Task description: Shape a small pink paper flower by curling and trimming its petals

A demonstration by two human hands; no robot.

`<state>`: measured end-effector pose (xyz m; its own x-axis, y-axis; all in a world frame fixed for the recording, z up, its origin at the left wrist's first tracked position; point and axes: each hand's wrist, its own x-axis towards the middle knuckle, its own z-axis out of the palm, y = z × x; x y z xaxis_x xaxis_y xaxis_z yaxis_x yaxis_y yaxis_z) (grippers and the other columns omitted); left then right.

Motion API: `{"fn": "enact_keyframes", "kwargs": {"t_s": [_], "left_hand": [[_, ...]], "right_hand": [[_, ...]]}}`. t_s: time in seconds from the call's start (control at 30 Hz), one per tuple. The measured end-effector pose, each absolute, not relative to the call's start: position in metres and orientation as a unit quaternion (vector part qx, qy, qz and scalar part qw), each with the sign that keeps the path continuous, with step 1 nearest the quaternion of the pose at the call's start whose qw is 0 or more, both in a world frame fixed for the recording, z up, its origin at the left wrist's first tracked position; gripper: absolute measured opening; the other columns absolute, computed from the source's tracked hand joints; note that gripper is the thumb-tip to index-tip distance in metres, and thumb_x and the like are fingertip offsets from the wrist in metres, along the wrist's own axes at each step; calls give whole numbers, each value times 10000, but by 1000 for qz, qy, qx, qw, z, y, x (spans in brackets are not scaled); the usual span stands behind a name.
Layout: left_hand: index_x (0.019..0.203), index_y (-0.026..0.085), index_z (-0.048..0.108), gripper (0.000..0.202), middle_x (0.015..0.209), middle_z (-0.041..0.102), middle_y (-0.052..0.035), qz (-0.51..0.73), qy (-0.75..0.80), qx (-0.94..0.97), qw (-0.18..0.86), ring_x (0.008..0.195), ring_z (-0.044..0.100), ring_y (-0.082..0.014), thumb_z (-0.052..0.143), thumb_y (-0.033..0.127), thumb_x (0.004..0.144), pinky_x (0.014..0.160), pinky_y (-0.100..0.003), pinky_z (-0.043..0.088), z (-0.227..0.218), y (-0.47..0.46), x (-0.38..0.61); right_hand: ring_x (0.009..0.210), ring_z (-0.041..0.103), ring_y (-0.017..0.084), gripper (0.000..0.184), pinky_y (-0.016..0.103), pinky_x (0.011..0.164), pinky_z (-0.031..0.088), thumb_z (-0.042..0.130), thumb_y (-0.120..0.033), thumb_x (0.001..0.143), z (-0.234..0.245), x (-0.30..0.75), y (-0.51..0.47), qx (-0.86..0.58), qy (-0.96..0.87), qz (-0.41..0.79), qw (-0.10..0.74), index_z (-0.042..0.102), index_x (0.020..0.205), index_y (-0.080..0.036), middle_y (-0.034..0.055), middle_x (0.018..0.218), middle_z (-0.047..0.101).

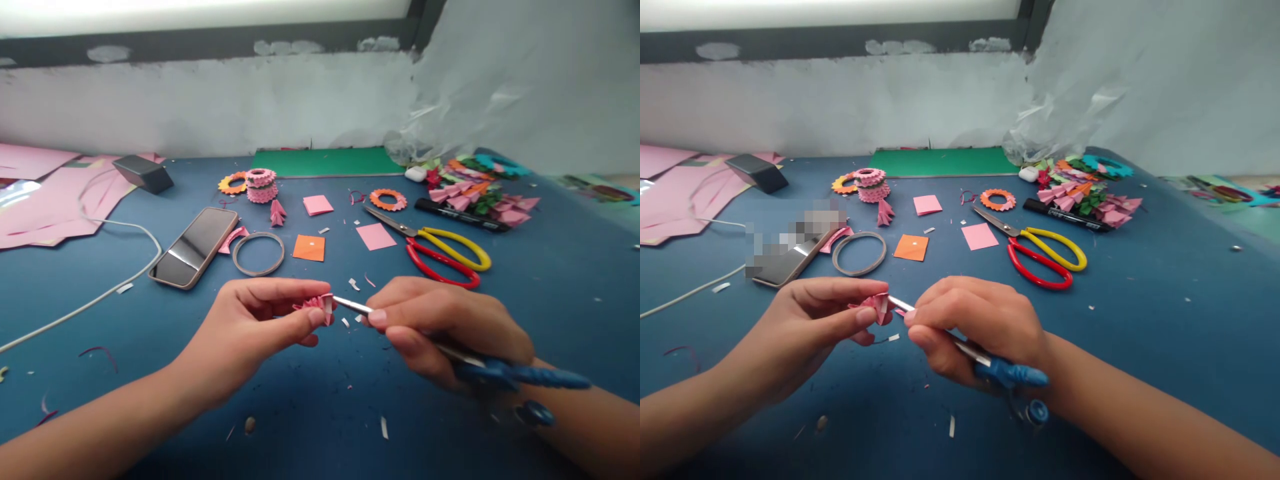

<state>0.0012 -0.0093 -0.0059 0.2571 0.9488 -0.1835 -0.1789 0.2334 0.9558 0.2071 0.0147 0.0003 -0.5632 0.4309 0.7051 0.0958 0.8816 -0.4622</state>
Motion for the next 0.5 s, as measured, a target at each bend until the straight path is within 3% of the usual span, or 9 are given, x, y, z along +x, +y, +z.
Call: {"fn": "enact_keyframes", "kwargs": {"t_s": [0.5], "left_hand": [[854, 277, 752, 157, 781, 749, 13, 426, 448, 442, 650, 722, 677, -94, 751, 206, 714, 558, -95, 536, -4, -9, 1]], "right_hand": [[690, 649, 91, 102, 127, 516, 495, 553, -35, 793, -3, 206, 21, -147, -850, 210, 460, 576, 816, -131, 60, 716, 663]]}}
